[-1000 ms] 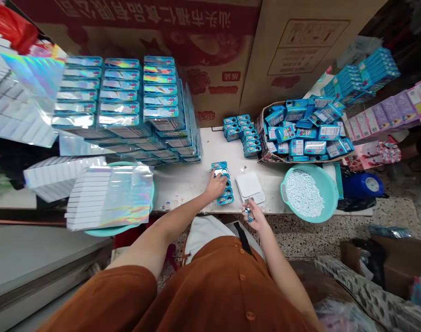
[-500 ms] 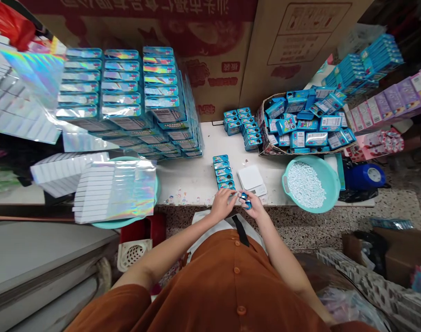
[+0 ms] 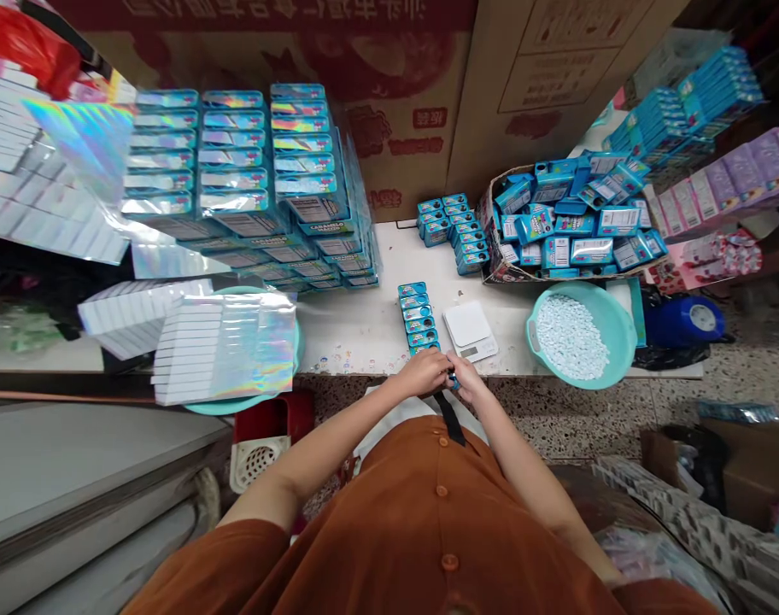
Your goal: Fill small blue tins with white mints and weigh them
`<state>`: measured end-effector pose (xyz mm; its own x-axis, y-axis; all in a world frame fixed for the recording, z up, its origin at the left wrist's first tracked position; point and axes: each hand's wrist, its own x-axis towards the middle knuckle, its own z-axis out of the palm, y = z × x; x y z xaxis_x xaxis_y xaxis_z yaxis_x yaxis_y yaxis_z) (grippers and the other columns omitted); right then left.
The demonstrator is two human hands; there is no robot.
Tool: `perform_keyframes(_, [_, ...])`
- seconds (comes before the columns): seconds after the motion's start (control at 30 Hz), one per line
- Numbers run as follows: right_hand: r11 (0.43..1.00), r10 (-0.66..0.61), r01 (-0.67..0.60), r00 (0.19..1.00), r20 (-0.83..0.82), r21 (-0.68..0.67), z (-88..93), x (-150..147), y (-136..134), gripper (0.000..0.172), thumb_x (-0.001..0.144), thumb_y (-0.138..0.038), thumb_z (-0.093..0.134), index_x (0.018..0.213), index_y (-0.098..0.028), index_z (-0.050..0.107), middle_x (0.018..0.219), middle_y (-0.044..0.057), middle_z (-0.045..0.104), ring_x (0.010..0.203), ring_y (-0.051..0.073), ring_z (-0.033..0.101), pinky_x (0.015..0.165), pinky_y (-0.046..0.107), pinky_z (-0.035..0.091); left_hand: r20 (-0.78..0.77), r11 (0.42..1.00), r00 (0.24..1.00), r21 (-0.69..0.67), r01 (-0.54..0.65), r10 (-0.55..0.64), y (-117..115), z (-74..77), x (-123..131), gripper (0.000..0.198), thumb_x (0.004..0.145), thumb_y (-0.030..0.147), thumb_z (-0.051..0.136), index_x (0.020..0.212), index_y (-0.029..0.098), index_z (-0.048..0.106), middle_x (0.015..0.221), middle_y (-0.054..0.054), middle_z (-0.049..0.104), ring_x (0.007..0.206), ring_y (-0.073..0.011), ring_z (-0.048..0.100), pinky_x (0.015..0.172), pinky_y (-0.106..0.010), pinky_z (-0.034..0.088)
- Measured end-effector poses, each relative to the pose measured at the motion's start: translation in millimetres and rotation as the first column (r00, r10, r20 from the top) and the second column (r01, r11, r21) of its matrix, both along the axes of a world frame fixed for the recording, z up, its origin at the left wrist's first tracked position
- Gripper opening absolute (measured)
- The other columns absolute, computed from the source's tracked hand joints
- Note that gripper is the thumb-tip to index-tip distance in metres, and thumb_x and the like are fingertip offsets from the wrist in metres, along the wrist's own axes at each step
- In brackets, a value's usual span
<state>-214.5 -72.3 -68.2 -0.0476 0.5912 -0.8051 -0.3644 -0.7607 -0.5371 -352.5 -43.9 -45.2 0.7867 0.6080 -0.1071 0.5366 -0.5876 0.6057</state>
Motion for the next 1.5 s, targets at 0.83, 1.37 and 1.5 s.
perform_keyframes(0.83, [0.989, -0.137, 0.136, 0.990, -0.019, -0.055, -2.8, 24.8, 5.2, 0.023, 0.084, -0.037, 0.052, 0.080, -0.016, 0.059, 0.061, -0.001, 0.051, 0.042, 0.005, 0.041, 0.033, 0.015, 0.022, -0.191, 0.483, 0.494, -0.103, -0.870, 0.848, 75.6, -62.3, 9.4, 0.012, 0.071, 0.025, 0.067, 0.081, 0.021, 0.061, 0.092, -0.005, 0.062, 0.095, -0.0228, 0.058, 0.087, -0.035, 0.044])
perform_keyframes(1.37, [0.869, 0.246, -0.457, 0.733, 0.634, 0.191, -33.6, 20.0, 41.5, 0.016, 0.069, -0.031, 0.056, 0.078, -0.021, 0.064, 0.076, 0.000, 0.067, 0.071, 0.016, 0.057, 0.067, 0.026, 0.044, -0.440, 0.038, 0.183, -0.318, -0.947, 0.879, 93.7, -80.5, 3.0, 0.092, 0.046, 0.035, 0.085, 0.125, 0.025, 0.038, 0.128, -0.009, 0.052, 0.119, -0.0253, 0.051, 0.090, -0.033, 0.046])
perform_keyframes(1.5, [0.815, 0.348, -0.573, 0.605, 0.716, 0.087, -35.6, 4.7, 68.7, 0.011, 0.067, -0.029, 0.063, 0.075, -0.021, 0.064, 0.075, -0.001, 0.066, 0.073, 0.015, 0.058, 0.069, 0.025, 0.041, -0.402, 0.091, 0.252, -0.378, -0.922, 0.880, 94.7, -84.4, 1.0, 0.079, 0.048, 0.034, 0.083, 0.116, 0.021, 0.044, 0.116, -0.009, 0.061, 0.106, -0.0232, 0.059, 0.083, -0.030, 0.047])
